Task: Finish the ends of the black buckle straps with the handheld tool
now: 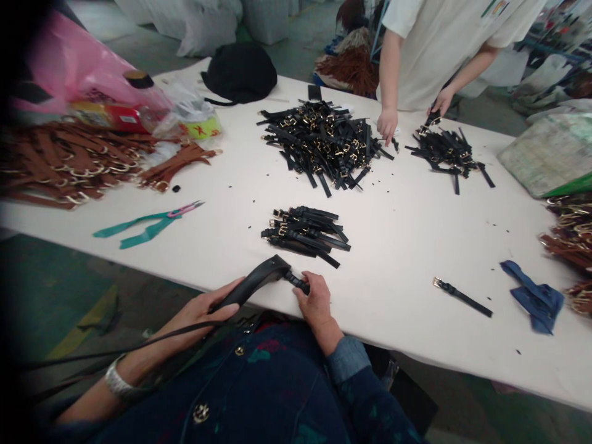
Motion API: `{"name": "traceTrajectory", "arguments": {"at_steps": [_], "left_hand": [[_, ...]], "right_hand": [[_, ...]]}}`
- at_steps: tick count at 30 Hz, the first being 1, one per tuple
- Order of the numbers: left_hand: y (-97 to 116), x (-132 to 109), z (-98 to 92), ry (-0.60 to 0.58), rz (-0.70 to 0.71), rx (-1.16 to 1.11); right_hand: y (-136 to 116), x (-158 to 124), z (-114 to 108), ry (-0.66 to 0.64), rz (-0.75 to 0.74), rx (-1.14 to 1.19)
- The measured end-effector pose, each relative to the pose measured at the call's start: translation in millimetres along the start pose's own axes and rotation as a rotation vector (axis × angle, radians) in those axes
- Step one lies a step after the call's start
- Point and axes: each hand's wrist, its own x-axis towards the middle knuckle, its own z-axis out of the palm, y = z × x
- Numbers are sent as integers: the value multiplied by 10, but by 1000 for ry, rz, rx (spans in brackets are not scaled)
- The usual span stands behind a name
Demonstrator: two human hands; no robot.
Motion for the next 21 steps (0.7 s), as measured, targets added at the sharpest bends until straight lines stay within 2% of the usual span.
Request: {"name": "traceTrajectory", "arguments": {"at_steps": [5, 8, 14, 21], "left_hand": [[-71, -44, 1, -5, -15, -28], [-48, -38, -16, -10, -18, -50], [25, -8, -47, -44, 40, -177], [48, -12, -44, -40, 60, -217]], "right_hand": [[-156, 55, -192, -155, 9, -315], [-240, 77, -230, -226, 22, -401], [-284, 83, -107, -176, 18, -404], [-251, 88, 0, -116, -9, -307]]}}
